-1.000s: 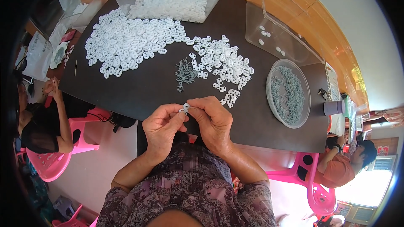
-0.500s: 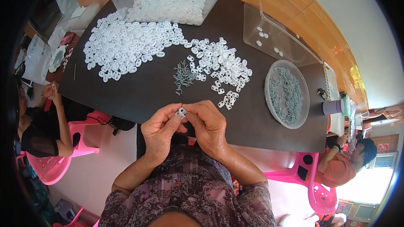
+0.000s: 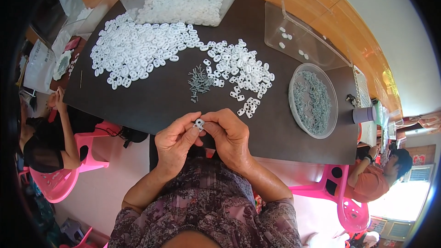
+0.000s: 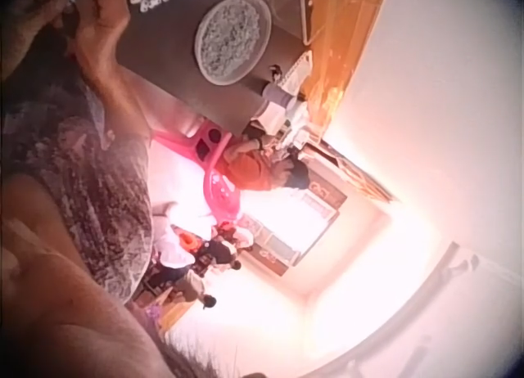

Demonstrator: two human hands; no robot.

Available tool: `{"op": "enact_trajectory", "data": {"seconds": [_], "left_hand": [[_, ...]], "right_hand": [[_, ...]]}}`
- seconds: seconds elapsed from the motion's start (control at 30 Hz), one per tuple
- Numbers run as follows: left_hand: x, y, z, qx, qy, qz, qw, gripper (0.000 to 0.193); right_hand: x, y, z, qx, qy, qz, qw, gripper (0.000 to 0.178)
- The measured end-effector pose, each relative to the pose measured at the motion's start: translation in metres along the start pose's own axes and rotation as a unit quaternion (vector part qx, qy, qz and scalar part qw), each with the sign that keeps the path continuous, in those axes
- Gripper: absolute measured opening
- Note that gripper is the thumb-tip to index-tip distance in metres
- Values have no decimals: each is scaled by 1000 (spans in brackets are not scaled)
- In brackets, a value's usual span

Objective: Manually assembling small white plastic components by inserting metal pins into them.

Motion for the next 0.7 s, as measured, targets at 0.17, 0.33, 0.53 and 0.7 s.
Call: {"op": "enact_trajectory", "data": {"seconds": [0.17,0.33,0.53,0.7], "left_hand": [[0,-2,-2,17,-4,20,1000,30],[1,-10,0,113,17,60,992,29],[-3,-5,2,169,32,52,984,26],[-1,-2,2,175,33,56,982,25]], "right_hand": [[1,1,2,78,-10,45,996,16],[0,-12,-6,70,-17,38,997,22],[1,-16,-8,156,-14,87,984,36],[0,-29,-10,256,-13,154,954,39]]}}
Point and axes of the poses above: each hand's wrist, its own x-axis away from the middle knuckle, its own z-axis out of the back of the hand, y = z × x, the point moved 8 cm from there along -x, towards the middle knuckle, and after that the axes turned 15 degrees about -y, right-handed, at the moved point
